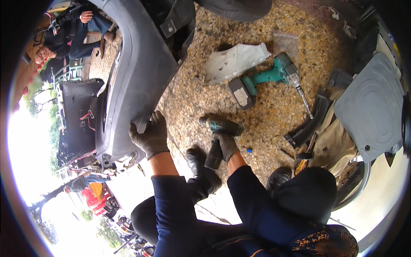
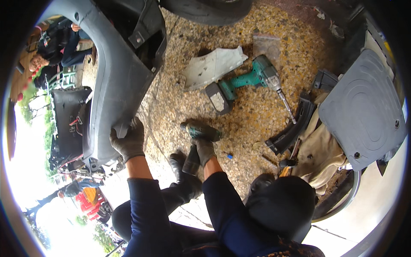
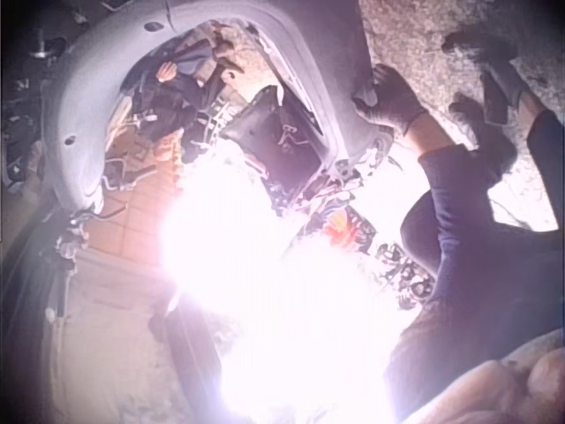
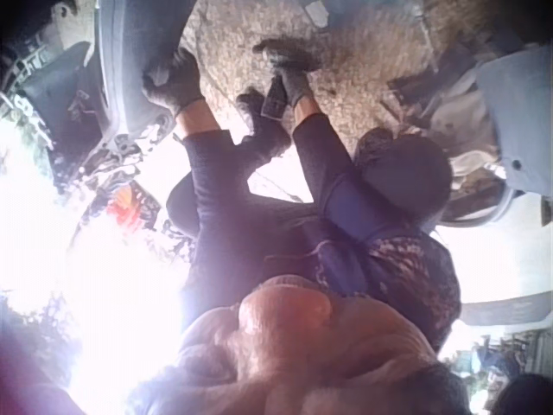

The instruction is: The person uses a cordless impact driver to remove and reinstall screws on a scooter's body panels. They remove a side panel, then a lower panel, and later reattach both panels to the scooter frame.

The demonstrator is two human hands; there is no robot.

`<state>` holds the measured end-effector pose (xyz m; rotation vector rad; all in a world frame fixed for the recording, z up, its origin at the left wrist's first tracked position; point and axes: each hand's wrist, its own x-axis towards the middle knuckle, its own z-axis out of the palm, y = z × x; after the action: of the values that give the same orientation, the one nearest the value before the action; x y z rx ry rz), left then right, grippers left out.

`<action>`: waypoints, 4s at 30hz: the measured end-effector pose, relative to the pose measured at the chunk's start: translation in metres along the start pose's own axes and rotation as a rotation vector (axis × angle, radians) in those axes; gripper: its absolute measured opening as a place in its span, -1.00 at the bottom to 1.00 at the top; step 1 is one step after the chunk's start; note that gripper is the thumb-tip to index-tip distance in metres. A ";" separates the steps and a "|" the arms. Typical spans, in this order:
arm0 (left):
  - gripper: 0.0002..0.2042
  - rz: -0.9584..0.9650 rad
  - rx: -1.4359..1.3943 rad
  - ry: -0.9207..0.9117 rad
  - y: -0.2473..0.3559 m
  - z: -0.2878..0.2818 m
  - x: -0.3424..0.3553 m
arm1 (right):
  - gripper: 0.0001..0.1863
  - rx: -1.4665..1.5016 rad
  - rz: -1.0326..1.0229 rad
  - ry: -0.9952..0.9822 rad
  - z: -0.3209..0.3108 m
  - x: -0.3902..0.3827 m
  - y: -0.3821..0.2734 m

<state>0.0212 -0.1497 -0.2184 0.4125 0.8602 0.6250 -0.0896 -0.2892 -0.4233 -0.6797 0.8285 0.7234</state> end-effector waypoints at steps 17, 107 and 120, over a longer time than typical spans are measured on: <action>-0.15 0.092 -0.205 0.093 0.048 -0.053 0.024 | -0.51 -1.018 -0.273 0.319 0.008 0.009 -0.029; -0.57 1.077 1.914 -0.215 0.352 -0.085 0.042 | -0.38 -0.351 -0.798 -0.077 0.187 -0.105 -0.228; -0.83 1.174 1.863 -0.042 0.339 -0.079 0.022 | -0.34 -0.299 -0.797 -0.291 0.182 -0.083 -0.223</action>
<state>-0.1461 0.1255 -0.0843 2.7257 0.8875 0.6606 0.1183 -0.3020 -0.2086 -1.0540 0.1360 0.2023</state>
